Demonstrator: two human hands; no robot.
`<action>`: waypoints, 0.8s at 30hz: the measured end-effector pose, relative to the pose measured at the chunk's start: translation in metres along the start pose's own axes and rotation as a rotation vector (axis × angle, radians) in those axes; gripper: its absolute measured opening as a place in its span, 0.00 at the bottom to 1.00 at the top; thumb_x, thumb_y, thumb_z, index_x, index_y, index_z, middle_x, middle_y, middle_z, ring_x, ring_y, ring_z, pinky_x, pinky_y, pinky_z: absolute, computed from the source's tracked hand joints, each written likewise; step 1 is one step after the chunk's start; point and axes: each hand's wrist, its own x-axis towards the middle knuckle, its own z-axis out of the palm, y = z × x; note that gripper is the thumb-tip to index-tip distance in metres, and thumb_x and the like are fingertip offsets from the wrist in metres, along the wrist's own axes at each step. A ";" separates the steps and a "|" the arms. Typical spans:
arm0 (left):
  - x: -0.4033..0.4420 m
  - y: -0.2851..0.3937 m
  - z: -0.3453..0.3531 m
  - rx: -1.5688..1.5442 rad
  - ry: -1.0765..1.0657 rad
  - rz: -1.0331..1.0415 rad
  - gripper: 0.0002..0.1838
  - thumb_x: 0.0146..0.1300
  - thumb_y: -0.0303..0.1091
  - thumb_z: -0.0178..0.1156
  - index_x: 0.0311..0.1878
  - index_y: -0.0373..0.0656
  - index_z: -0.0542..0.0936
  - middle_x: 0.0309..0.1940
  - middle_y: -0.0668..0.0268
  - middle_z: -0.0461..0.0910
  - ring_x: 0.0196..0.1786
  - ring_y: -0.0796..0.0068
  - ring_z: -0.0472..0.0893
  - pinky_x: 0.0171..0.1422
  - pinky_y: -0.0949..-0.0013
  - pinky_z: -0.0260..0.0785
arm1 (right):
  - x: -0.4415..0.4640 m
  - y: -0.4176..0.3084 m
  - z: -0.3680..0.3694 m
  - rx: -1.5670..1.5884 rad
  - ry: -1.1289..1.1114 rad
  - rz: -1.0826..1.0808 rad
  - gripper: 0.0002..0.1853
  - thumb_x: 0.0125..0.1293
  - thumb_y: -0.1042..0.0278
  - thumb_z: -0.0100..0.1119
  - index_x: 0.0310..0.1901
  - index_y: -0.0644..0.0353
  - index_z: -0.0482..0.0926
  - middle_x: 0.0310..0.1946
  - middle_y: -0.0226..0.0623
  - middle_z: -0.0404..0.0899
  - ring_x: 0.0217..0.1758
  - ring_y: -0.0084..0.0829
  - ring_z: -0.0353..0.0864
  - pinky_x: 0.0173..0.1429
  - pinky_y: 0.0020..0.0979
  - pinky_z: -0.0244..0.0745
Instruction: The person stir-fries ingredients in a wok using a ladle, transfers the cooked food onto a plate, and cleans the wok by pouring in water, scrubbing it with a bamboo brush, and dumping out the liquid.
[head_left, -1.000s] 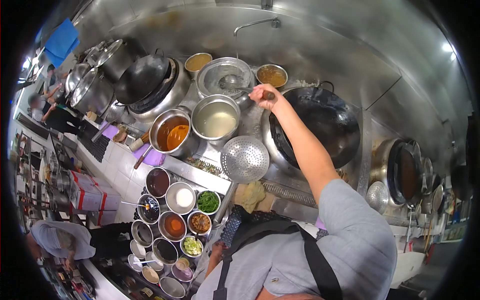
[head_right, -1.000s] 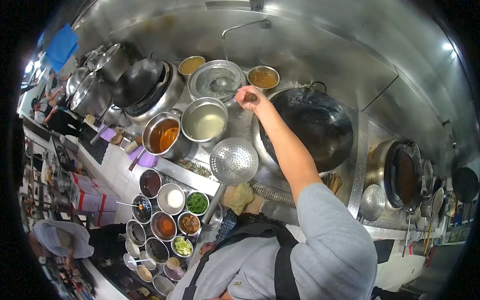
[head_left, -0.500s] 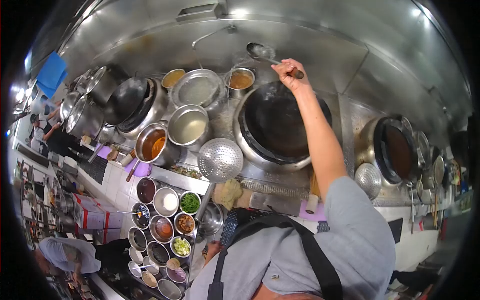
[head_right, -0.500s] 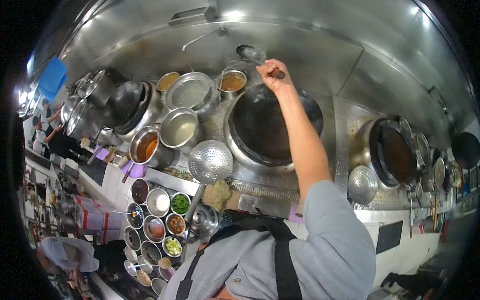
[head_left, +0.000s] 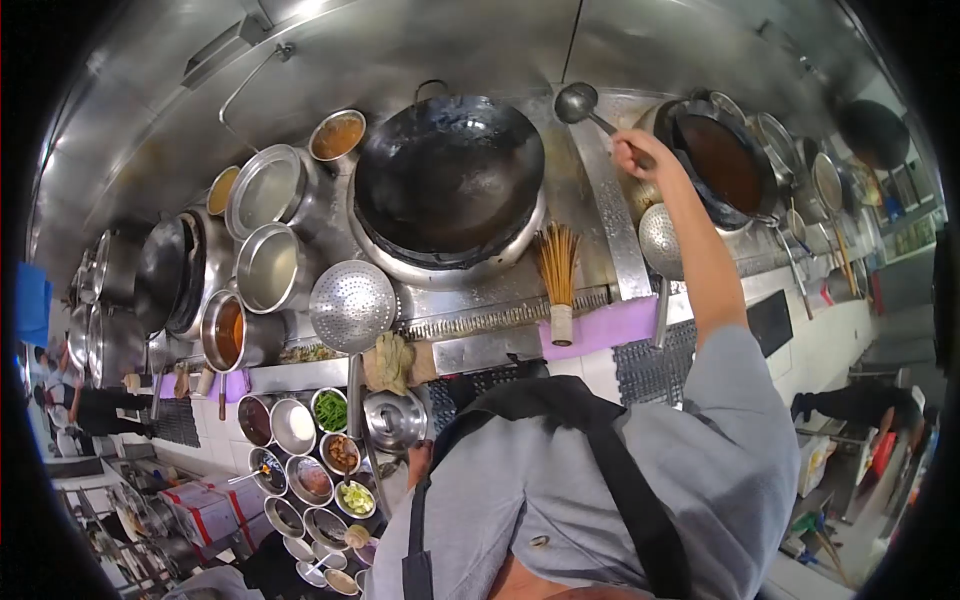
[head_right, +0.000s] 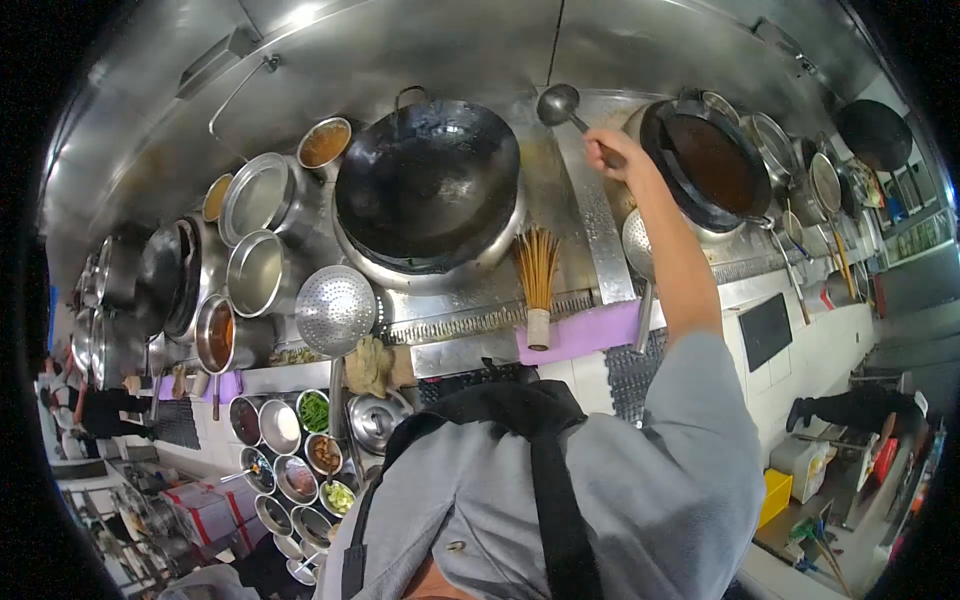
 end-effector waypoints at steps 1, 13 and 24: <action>0.001 0.001 -0.001 -0.046 -0.022 -0.032 0.14 0.69 0.40 0.59 0.33 0.40 0.85 0.20 0.68 0.78 0.22 0.77 0.75 0.26 0.66 0.63 | -0.019 0.013 -0.011 -0.045 0.024 0.033 0.17 0.69 0.61 0.59 0.21 0.49 0.69 0.15 0.21 0.68 0.14 0.19 0.68 0.15 0.23 0.58; 0.014 0.041 -0.020 -0.269 -0.243 -0.316 0.09 0.71 0.35 0.54 0.36 0.44 0.79 0.21 0.72 0.74 0.17 0.82 0.67 0.19 0.73 0.58 | -0.181 0.129 -0.039 -0.226 0.380 0.017 0.10 0.66 0.66 0.60 0.30 0.56 0.70 0.17 0.27 0.70 0.14 0.21 0.69 0.16 0.27 0.62; 0.001 0.048 -0.043 -0.278 -0.182 -0.229 0.10 0.67 0.31 0.48 0.44 0.41 0.77 0.28 0.59 0.83 0.27 0.64 0.85 0.27 0.64 0.77 | -0.087 0.082 0.142 -0.828 0.430 -0.378 0.34 0.65 0.74 0.55 0.74 0.67 0.61 0.23 0.41 0.78 0.16 0.32 0.75 0.24 0.35 0.72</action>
